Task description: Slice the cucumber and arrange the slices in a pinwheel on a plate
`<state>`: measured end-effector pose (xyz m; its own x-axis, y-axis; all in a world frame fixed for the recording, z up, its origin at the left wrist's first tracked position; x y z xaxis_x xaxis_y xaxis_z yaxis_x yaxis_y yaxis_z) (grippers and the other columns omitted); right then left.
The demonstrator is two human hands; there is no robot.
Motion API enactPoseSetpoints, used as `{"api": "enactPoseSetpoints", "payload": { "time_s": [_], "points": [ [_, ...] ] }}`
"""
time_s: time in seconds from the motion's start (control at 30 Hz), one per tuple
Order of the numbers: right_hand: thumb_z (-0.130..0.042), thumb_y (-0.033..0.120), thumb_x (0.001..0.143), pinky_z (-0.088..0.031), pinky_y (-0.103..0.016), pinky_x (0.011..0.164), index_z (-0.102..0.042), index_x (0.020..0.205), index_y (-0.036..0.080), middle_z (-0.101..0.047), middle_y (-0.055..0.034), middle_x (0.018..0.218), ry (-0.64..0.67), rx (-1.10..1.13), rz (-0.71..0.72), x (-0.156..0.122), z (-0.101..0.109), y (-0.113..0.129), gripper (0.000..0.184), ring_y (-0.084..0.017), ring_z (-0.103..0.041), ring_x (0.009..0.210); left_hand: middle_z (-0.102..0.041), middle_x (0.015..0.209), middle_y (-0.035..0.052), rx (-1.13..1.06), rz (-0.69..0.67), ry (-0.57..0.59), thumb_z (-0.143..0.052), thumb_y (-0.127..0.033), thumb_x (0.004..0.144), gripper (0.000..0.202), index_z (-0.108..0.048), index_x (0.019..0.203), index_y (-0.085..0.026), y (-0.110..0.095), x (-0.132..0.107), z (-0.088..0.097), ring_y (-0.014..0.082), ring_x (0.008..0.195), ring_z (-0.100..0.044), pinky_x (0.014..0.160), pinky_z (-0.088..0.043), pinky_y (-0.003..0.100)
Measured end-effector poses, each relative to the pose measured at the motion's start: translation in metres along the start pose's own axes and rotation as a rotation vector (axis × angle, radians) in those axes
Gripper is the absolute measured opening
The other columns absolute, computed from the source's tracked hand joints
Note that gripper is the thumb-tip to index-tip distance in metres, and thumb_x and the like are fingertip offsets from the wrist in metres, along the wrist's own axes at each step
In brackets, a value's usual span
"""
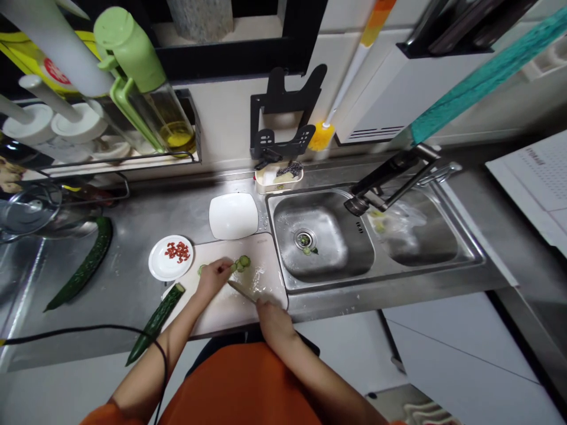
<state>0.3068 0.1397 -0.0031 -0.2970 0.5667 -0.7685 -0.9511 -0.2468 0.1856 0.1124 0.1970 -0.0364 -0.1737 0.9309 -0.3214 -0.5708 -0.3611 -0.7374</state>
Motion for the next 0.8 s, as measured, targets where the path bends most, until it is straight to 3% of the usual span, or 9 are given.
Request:
{"api": "enactPoseSetpoints", "payload": {
  "time_s": [0.13, 0.37, 0.6, 0.8],
  "points": [
    [-0.030, -0.002, 0.082, -0.047, -0.027, 0.068, -0.055, 0.116, 0.016, -0.066, -0.0125, 0.102, 0.010, 0.003, 0.036, 0.002, 0.000, -0.002, 0.046, -0.023, -0.065, 0.093, -0.065, 0.067, -0.0024, -0.053, 0.162, -0.152, -0.054, -0.029, 0.076, 0.017, -0.069, 0.078, -0.021, 0.032, -0.020, 0.017, 0.0118, 0.065, -0.058, 0.065, -0.040, 0.021],
    [-0.033, -0.003, 0.076, -0.042, -0.027, 0.067, -0.055, 0.112, 0.016, -0.065, -0.0110, 0.100, 0.019, 0.008, 0.098, 0.005, 0.002, -0.004, 0.046, -0.023, -0.064, 0.093, -0.067, 0.068, -0.0022, -0.047, 0.317, -0.187, -0.057, -0.029, 0.073, 0.014, -0.069, 0.074, -0.022, 0.060, -0.034, 0.017, 0.0127, 0.066, -0.061, 0.067, -0.041, 0.021],
    [-0.034, -0.002, 0.075, -0.041, -0.025, 0.065, -0.054, 0.111, 0.017, -0.066, -0.0102, 0.100, 0.005, -0.020, 0.096, 0.004, 0.004, -0.002, 0.045, -0.021, -0.065, 0.090, -0.066, 0.069, -0.0014, -0.090, 0.310, -0.141, -0.058, -0.026, 0.073, 0.020, -0.068, 0.089, -0.021, 0.059, -0.034, 0.014, 0.0121, 0.066, -0.060, 0.066, -0.041, 0.021],
    [-0.034, -0.002, 0.076, -0.041, -0.025, 0.067, -0.054, 0.112, 0.017, -0.066, -0.0109, 0.100, 0.003, -0.004, 0.091, 0.002, 0.004, 0.000, 0.045, -0.020, -0.065, 0.091, -0.061, 0.064, -0.0026, -0.050, 0.220, -0.114, -0.053, -0.040, 0.081, 0.024, -0.064, 0.074, -0.021, 0.041, -0.033, 0.016, 0.0107, 0.061, -0.054, 0.062, -0.037, 0.020]
  ]
}}
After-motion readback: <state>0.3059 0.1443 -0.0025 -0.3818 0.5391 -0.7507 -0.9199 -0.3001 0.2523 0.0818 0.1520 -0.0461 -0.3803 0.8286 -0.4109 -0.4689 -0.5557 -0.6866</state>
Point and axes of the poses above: each hand's wrist, its own x-axis towards the middle knuckle, its own z-axis out of the back of the hand, y = z × x, the point moved 9 cm from there along x, towards the middle knuckle
